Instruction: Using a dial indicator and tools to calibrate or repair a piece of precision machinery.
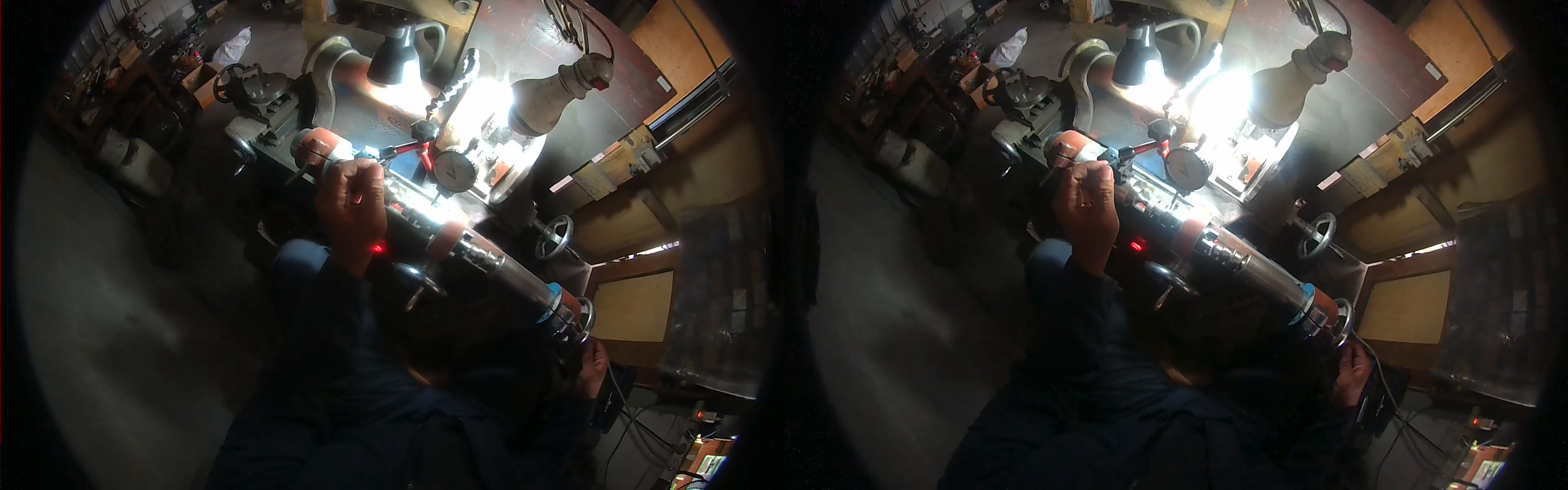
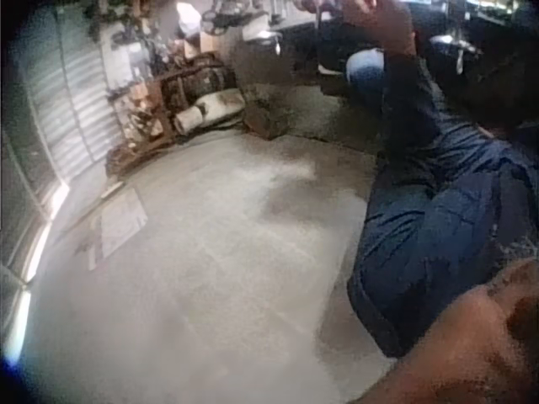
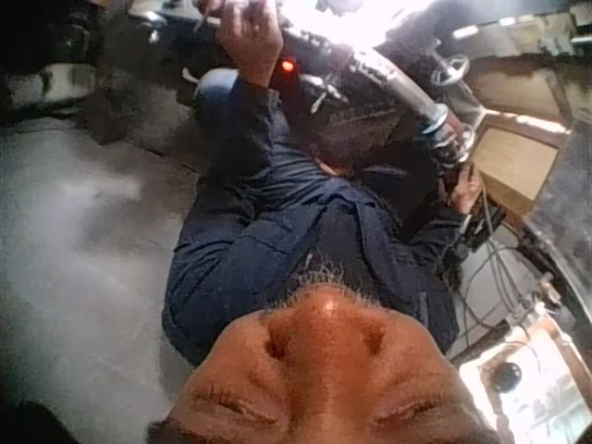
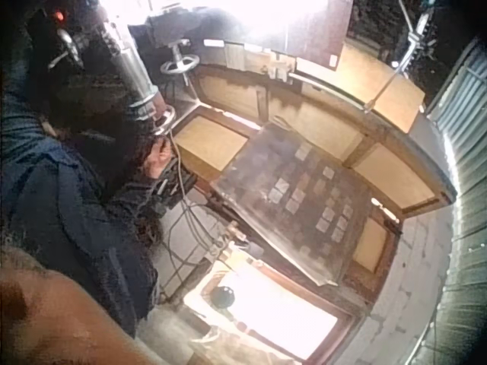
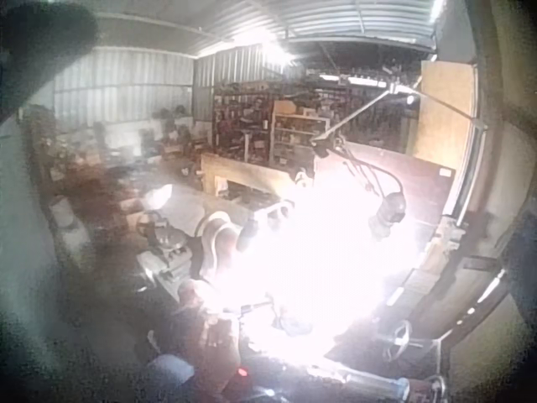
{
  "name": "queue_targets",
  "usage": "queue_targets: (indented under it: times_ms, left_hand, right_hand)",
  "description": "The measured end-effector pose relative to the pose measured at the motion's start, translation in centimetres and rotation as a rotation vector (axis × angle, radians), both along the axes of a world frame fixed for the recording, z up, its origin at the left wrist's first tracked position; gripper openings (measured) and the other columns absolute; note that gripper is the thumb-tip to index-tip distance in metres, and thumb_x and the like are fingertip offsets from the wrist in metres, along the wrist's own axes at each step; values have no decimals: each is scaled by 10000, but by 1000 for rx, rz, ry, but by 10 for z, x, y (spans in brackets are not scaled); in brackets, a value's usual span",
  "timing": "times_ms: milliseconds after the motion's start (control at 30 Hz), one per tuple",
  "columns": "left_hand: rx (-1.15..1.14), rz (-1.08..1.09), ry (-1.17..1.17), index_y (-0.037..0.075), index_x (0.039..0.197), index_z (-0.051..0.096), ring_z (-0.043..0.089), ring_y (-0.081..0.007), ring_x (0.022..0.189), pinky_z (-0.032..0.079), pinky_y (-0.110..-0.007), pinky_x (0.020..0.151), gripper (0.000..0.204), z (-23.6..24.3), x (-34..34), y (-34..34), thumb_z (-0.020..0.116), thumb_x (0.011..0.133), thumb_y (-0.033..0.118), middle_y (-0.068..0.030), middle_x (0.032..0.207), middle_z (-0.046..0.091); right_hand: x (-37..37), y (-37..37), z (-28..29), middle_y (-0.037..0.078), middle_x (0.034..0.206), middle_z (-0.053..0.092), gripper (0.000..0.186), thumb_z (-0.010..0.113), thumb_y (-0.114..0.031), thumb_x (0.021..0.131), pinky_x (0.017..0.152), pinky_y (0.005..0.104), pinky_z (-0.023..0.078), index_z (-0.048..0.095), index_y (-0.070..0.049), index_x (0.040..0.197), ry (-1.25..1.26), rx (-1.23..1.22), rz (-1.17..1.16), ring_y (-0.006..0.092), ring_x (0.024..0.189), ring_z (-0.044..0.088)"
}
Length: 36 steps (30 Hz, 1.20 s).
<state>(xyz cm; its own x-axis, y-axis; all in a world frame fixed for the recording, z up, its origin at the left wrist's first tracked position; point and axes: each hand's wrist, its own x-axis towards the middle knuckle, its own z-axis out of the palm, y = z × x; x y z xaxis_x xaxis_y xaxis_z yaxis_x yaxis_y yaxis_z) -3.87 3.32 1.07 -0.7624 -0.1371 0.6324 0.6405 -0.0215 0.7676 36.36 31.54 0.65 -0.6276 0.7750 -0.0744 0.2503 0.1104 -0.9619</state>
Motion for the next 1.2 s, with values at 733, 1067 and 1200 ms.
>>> queue_targets:
  times_ms: [733,1067,1200]
  left_hand:
    - [29,-39,-41,34,915,643,574,-87,694,459,-233,594,90,4,3,-5,675,900,117,-33,796,633]
    - [-179,-111,144,0,875,642,646,-259,729,509,-340,678,103,12,-4,-8,639,900,100,-122,820,655]
    - [-252,-127,125,1,863,647,646,-263,726,507,-339,668,125,17,-1,-7,626,910,115,-127,811,647]
  right_hand:
    - [-38,37,-6,5,855,581,315,501,-317,1033,724,247,436,607,-35,940,58,208,-132,89,772,516]
    - [-54,48,-36,47,893,644,257,570,-279,974,707,289,530,583,-37,1060,84,-27,26,144,803,637]
    - [-41,52,-50,77,967,658,302,598,-221,934,763,315,542,573,-13,1152,-181,280,116,178,885,655]
